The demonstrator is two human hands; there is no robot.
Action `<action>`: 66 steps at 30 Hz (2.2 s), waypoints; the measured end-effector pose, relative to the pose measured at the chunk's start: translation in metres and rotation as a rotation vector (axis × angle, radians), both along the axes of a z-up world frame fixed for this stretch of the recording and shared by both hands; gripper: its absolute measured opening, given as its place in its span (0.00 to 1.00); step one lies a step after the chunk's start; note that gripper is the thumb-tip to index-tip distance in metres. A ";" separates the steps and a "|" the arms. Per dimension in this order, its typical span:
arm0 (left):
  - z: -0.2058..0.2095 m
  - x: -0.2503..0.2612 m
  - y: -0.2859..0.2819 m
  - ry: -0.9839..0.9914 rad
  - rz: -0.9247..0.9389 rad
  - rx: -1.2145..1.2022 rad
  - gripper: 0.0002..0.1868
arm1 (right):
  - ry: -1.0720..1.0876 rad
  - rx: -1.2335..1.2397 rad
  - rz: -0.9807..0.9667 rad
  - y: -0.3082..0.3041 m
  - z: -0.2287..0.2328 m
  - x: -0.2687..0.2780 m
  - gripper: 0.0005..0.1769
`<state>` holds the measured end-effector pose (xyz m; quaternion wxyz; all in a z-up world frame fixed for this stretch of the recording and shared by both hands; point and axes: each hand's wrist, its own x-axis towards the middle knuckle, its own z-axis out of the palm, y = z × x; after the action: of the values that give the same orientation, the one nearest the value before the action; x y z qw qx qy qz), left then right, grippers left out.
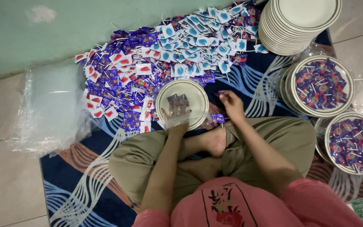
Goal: The person picks up wrapped lollipops from a pile on the floor, places them onto small plastic covers, and then stacks the covers onto paper plates.
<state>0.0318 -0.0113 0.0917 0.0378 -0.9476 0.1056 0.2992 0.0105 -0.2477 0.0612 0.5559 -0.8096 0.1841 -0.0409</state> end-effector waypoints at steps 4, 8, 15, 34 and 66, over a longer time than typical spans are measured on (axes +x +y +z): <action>0.016 -0.016 0.003 0.052 0.099 -0.040 0.28 | -0.118 0.347 -0.179 -0.005 -0.011 -0.002 0.07; -0.063 -0.025 0.018 -0.605 -0.068 -0.322 0.37 | -0.089 0.442 -0.255 0.002 -0.002 -0.010 0.10; 0.017 0.003 -0.009 0.072 0.120 0.001 0.34 | -0.047 0.530 -0.191 0.019 0.017 -0.035 0.09; -0.058 -0.057 0.036 -0.075 0.261 -0.597 0.25 | 0.052 0.612 -0.050 0.020 -0.032 -0.062 0.11; -0.015 -0.081 -0.016 -0.478 0.051 -0.402 0.26 | 0.232 0.372 0.099 -0.004 -0.042 -0.087 0.10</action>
<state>-0.0494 -0.0272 0.0762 -0.1342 -0.9819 0.1270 0.0417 -0.0768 -0.2517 0.0194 0.6721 -0.7004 0.2112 0.1145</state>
